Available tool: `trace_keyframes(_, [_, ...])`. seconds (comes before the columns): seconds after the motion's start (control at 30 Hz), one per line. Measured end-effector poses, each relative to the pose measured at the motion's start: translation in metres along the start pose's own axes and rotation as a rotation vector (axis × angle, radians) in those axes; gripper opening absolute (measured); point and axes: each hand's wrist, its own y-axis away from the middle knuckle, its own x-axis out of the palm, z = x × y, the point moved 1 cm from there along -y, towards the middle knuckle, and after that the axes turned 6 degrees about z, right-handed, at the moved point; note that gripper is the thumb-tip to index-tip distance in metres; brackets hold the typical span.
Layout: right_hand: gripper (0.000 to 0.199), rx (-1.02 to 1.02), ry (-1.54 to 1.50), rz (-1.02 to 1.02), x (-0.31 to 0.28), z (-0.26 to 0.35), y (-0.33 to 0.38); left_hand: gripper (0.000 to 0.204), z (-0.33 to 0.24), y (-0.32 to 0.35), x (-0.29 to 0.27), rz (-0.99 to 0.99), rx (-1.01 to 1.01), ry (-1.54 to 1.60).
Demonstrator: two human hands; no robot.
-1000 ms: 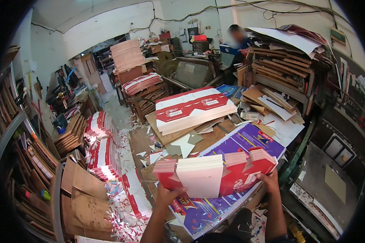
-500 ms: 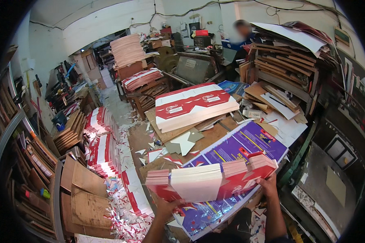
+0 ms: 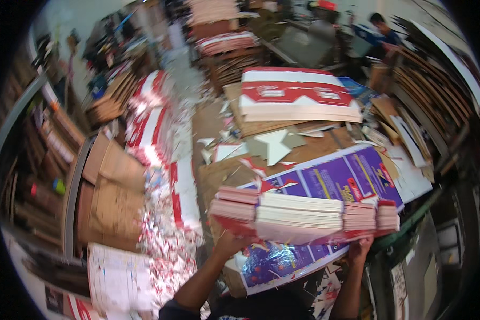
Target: The person folds red and white printed cardboard sheets into box shapes by hand. They pick up flat sheets, fold along pre-scored lines, and tuck flaps to form the box structure, then place the finished boxes onto a stack.
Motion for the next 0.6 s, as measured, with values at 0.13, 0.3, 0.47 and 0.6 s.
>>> trace_keyframes(0.13, [0.068,-0.049,0.065,0.102,0.005,0.004,0.015,0.060,0.001,0.019,-0.015,0.091,-0.024,-0.082])
trace_keyframes(0.3, [0.104,-0.007,0.117,-0.006,-0.015,-0.011,0.021,0.080,-0.009,0.031,-0.020,0.062,0.203,-0.022])
trace_keyframes(0.47, [0.089,0.041,0.201,0.064,-0.020,0.014,0.024,0.080,-0.003,0.045,-0.017,-0.014,0.289,0.098])
trace_keyframes(0.6, [0.080,-0.054,0.321,-0.013,0.052,0.103,0.011,0.085,-0.047,0.059,-0.005,-0.075,0.385,0.054])
